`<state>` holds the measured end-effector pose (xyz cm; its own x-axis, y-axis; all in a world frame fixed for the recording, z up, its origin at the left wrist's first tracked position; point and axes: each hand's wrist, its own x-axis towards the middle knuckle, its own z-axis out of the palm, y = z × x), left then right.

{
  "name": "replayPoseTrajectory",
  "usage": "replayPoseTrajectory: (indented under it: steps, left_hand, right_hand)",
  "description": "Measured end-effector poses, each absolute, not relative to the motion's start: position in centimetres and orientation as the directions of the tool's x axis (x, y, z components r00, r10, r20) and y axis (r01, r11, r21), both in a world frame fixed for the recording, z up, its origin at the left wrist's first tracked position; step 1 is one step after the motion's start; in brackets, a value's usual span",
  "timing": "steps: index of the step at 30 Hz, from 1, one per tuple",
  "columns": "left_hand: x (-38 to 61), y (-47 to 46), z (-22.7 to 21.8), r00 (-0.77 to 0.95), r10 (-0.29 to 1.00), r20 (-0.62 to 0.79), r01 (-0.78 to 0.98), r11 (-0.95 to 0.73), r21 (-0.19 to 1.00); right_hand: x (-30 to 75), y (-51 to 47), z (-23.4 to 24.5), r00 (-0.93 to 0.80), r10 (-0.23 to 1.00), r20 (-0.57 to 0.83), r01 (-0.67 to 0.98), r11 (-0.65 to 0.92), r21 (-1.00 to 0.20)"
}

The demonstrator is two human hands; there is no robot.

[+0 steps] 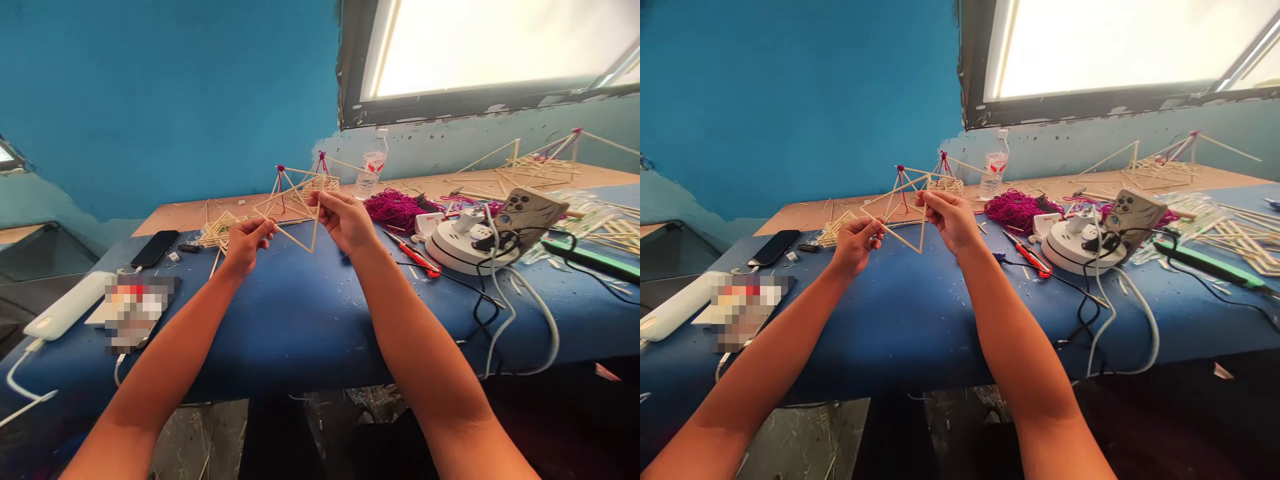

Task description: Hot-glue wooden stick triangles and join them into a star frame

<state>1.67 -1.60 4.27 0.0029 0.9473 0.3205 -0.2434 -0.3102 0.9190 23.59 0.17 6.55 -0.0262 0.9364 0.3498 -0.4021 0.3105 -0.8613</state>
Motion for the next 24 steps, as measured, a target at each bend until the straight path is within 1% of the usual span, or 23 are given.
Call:
replayPoseTrajectory:
  steps: [3,5,9,10,11,13,15,17,20,24]
  left_hand:
    - [1.7,-1.6,4.2,-0.011,0.952,0.307,-0.225,-0.302,0.926]
    - [1.7,-1.4,4.2,-0.042,0.963,0.267,-0.200,-0.270,0.942]
    - [1.3,-1.1,4.1,-0.183,0.981,0.065,-0.116,-0.087,0.989]
    - [1.2,-1.1,4.1,-0.216,0.975,0.053,-0.090,-0.073,0.993]
    - [1.2,-1.2,4.1,-0.238,0.968,0.082,-0.059,-0.099,0.993]
    - [1.3,-1.6,4.2,-0.243,0.939,0.245,0.022,-0.247,0.969]
    - [1.6,-2.2,4.3,-0.214,0.878,0.427,0.089,-0.418,0.904]
    - [1.9,-2.7,4.4,-0.182,0.824,0.537,0.116,-0.524,0.844]
    - [2.1,-3.0,4.3,-0.134,0.800,0.585,0.083,-0.579,0.811]
    - [2.4,-2.8,3.9,-0.084,0.828,0.554,-0.039,-0.558,0.829]
  right_hand:
    - [23.6,0.3,6.5,0.002,0.934,0.358,-0.397,0.330,-0.856]
    - [23.5,0.3,6.4,0.025,0.928,0.372,-0.389,0.352,-0.851]
    - [23.0,0.3,6.4,0.112,0.899,0.424,-0.325,0.436,-0.839]
    - [22.8,0.2,6.4,0.130,0.889,0.438,-0.291,0.457,-0.841]
    - [22.5,0.2,6.3,0.139,0.881,0.452,-0.255,0.473,-0.844]
    - [22.0,0.1,6.1,0.125,0.873,0.472,-0.193,0.488,-0.851]
    - [21.3,-0.1,5.9,0.086,0.873,0.480,-0.157,0.487,-0.859]
    - [20.6,-0.4,5.6,0.037,0.872,0.488,-0.129,0.488,-0.863]
    - [19.6,-1.0,5.2,-0.016,0.851,0.524,-0.099,0.521,-0.848]
    - [19.0,-1.6,5.0,-0.038,0.821,0.570,-0.054,0.568,-0.821]
